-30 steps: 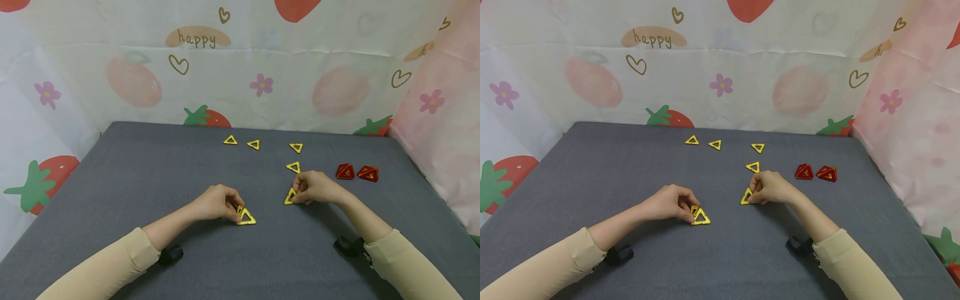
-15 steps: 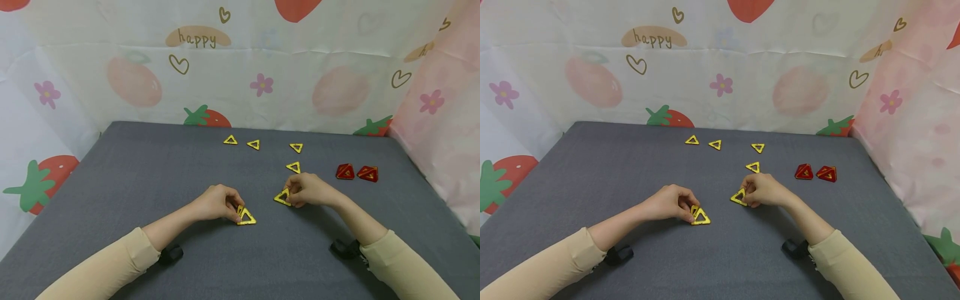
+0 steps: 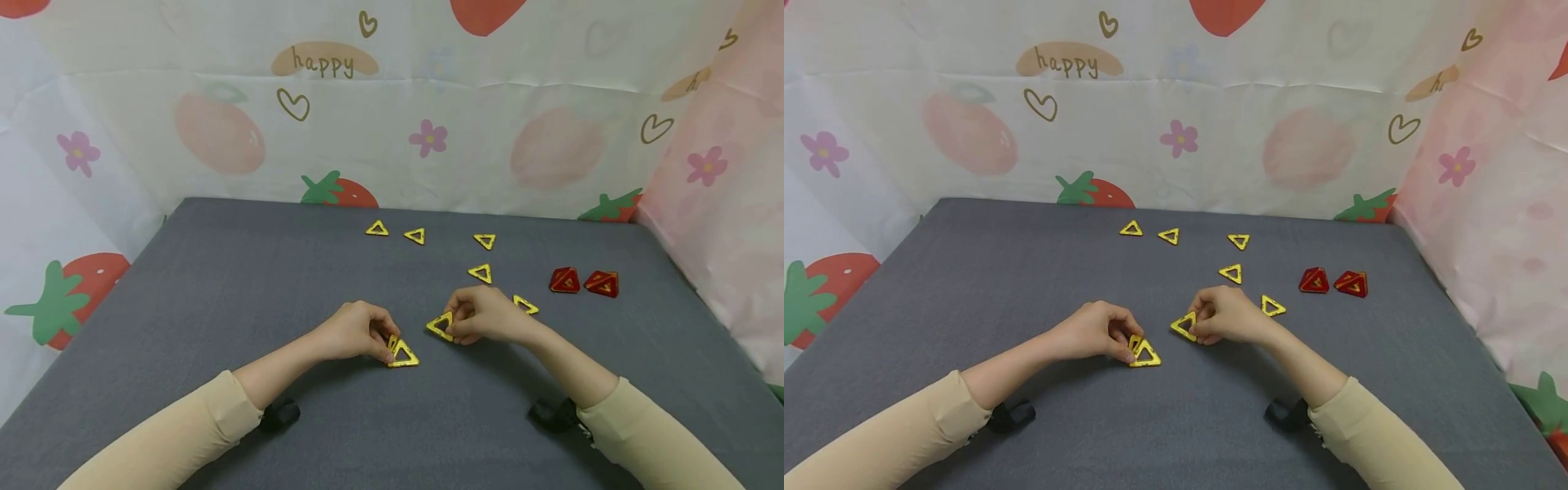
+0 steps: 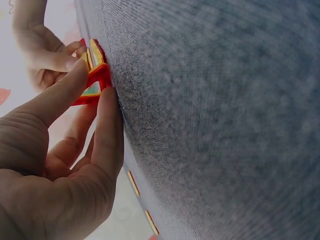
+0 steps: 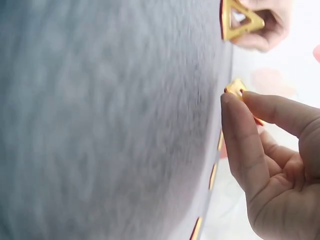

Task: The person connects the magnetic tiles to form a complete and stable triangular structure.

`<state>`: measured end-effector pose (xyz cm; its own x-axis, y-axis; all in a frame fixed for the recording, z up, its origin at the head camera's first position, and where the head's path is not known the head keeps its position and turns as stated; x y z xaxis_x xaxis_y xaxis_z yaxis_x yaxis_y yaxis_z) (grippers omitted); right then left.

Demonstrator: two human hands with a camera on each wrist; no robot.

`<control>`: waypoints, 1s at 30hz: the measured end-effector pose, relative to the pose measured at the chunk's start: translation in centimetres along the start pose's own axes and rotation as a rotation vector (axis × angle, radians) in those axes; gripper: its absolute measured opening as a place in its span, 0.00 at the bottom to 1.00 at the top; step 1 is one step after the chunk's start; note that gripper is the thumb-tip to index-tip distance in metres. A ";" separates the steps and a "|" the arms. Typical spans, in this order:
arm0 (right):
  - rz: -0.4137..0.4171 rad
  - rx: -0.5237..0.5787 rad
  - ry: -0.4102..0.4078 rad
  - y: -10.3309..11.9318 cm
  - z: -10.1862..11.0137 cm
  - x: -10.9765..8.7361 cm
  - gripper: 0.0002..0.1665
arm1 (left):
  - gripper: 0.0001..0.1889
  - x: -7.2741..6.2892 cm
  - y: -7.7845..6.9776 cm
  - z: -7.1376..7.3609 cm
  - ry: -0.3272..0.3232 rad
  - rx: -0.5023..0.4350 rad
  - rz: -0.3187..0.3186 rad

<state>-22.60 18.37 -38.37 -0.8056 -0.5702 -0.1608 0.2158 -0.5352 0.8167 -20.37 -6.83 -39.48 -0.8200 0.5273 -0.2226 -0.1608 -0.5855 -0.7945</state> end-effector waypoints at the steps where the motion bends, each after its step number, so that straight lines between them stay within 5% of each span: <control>1: -0.002 0.004 -0.003 0.1 -0.2 0.1 0.12 | 0.18 0.0 0.0 0.0 -0.001 0.002 0.000; 30: -0.023 -0.053 -0.073 2.7 -4.1 0.4 0.06 | 0.16 0.2 0.0 -0.2 -0.009 0.009 0.010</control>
<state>-20.04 14.13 -38.46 -0.8482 -0.5115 -0.1373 0.2237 -0.5811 0.7825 -20.38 -6.58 -39.64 -0.8266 0.5157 -0.2252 -0.1575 -0.5962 -0.7872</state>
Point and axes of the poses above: each hand's wrist, its own x-axis towards the middle knuckle, its own z-axis out of the back of the hand, y = z × x, the point moved 2 cm from there along x, towards the middle knuckle, and after that the axes turned 5 degrees about z, right-handed, at the moved point
